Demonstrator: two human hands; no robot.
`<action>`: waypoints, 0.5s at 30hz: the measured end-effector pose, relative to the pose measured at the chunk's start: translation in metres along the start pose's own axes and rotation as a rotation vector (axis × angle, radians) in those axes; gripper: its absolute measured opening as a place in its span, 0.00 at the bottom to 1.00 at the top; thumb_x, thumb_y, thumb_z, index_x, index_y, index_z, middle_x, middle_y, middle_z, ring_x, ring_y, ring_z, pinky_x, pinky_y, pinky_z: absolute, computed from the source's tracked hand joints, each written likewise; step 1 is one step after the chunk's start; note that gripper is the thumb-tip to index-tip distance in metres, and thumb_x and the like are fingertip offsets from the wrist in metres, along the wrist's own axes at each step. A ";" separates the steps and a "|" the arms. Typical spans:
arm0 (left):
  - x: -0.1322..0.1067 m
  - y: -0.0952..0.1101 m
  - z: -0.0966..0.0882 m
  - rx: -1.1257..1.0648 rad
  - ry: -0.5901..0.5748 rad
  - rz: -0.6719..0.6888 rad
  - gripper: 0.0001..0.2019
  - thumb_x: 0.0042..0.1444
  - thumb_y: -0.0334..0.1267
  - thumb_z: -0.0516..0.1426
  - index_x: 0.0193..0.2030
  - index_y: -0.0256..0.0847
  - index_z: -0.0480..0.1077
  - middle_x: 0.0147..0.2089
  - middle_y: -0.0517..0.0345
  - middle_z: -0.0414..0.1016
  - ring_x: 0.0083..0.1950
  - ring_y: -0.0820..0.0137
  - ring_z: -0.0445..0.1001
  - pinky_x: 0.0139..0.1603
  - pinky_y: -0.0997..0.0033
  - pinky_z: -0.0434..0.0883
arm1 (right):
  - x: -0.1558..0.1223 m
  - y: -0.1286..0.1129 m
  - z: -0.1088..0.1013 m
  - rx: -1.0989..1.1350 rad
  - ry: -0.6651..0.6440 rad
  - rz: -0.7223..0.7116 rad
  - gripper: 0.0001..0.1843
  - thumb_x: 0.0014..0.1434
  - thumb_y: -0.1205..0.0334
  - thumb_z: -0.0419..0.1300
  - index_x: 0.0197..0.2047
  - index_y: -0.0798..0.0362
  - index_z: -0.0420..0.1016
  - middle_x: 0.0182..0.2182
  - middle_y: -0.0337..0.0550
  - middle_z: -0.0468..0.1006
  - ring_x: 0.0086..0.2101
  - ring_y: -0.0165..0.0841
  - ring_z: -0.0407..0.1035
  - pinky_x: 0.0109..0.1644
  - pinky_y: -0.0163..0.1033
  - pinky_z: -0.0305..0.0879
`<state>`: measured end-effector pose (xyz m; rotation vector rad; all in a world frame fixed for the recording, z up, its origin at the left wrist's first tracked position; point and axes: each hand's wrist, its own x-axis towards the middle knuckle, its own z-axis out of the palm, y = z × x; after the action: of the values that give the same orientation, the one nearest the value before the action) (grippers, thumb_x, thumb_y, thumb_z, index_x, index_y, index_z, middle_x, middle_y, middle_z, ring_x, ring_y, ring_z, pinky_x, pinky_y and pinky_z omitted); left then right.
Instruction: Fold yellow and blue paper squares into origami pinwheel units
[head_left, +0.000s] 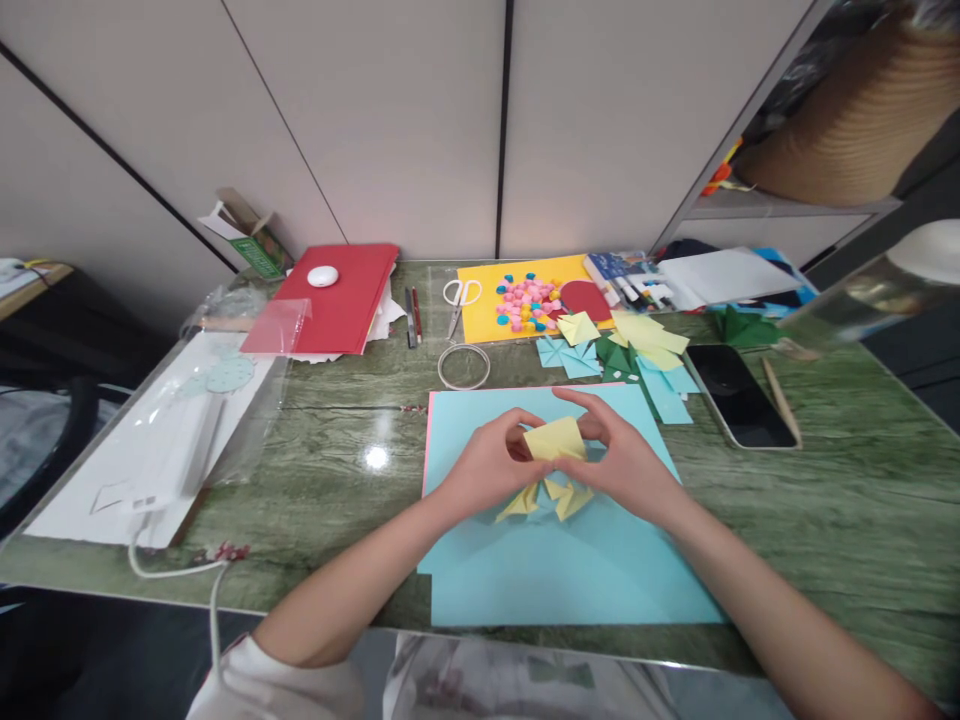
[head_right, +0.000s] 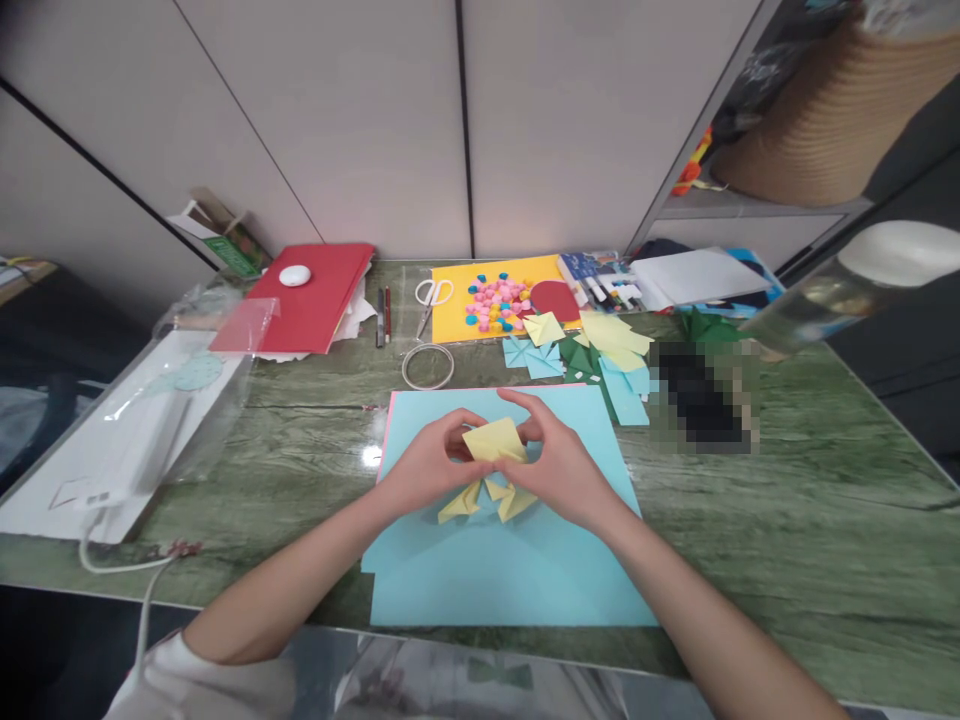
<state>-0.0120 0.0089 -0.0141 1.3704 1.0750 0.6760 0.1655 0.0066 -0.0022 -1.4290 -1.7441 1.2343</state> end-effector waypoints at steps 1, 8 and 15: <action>0.000 -0.001 -0.001 -0.033 -0.015 -0.013 0.17 0.44 0.39 0.61 0.42 0.41 0.63 0.33 0.58 0.72 0.32 0.71 0.72 0.30 0.73 0.67 | 0.000 0.000 0.000 0.003 -0.002 0.004 0.36 0.47 0.67 0.59 0.59 0.41 0.54 0.28 0.33 0.70 0.33 0.31 0.68 0.36 0.35 0.64; 0.001 0.003 -0.004 -0.213 -0.043 -0.042 0.19 0.43 0.34 0.61 0.42 0.40 0.60 0.30 0.61 0.70 0.30 0.74 0.70 0.31 0.74 0.67 | 0.003 0.005 -0.003 0.111 -0.005 -0.036 0.29 0.52 0.60 0.58 0.57 0.42 0.56 0.30 0.36 0.72 0.37 0.32 0.68 0.41 0.38 0.64; 0.001 0.002 -0.002 -0.131 -0.025 0.034 0.16 0.45 0.35 0.60 0.42 0.38 0.64 0.36 0.59 0.69 0.34 0.73 0.69 0.35 0.73 0.68 | 0.001 0.005 0.004 0.024 0.088 -0.054 0.29 0.51 0.65 0.58 0.56 0.42 0.58 0.27 0.33 0.70 0.32 0.29 0.67 0.40 0.37 0.63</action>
<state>-0.0131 0.0112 -0.0117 1.2840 0.9729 0.7400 0.1644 0.0063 -0.0081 -1.3924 -1.6927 1.1433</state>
